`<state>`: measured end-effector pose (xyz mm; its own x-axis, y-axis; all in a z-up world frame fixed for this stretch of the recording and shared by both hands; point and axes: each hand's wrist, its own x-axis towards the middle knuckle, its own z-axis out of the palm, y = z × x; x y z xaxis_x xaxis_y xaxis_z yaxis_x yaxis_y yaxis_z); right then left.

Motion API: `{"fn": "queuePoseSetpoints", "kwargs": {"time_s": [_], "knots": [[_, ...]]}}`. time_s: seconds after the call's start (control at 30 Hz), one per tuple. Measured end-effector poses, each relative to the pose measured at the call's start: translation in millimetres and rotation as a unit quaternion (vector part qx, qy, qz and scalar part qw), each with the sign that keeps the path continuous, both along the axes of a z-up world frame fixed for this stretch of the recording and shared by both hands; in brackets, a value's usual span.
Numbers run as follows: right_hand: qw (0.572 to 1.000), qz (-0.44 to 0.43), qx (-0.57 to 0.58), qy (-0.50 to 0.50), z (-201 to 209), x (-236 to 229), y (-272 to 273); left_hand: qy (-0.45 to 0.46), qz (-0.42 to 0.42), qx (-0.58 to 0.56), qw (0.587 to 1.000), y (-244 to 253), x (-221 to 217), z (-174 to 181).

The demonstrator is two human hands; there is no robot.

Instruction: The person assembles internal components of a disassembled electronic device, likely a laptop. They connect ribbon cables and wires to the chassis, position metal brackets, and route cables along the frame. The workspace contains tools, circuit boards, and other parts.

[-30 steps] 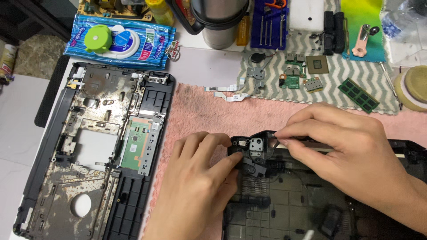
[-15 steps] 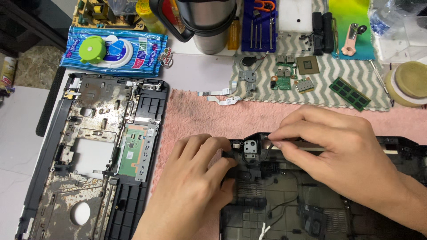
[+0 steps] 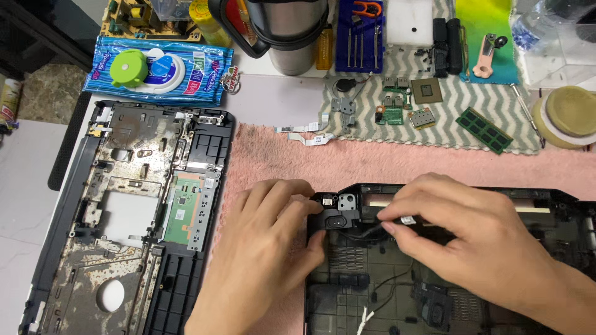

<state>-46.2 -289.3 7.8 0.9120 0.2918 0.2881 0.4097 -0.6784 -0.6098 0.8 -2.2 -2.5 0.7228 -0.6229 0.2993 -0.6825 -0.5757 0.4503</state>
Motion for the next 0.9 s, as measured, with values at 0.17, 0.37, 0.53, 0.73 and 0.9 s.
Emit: {"fn": "queuePoseSetpoints", "kwargs": {"time_s": [0.17, 0.37, 0.53, 0.73, 0.9], "knots": [[0.999, -0.002, 0.001, 0.033, 2, -2, 0, -0.036, -0.017, 0.030, 0.999, -2, 4, -9], [0.999, 0.002, 0.013, 0.042, 4, -3, 4, -0.059, -0.035, 0.093, 0.993, -4, 7, -3], [0.999, 0.009, 0.009, 0.040, 6, -2, 10, -0.047, -0.026, 0.128, 0.990, -9, 6, -3], [0.996, 0.075, 0.007, 0.049, -9, 1, 7, 0.050, -0.001, 0.064, 0.997, -8, 0, -11], [0.985, 0.153, -0.073, -0.042, -10, 7, 13, 0.192, 0.092, -0.043, 0.976, -3, -10, -13]]}}
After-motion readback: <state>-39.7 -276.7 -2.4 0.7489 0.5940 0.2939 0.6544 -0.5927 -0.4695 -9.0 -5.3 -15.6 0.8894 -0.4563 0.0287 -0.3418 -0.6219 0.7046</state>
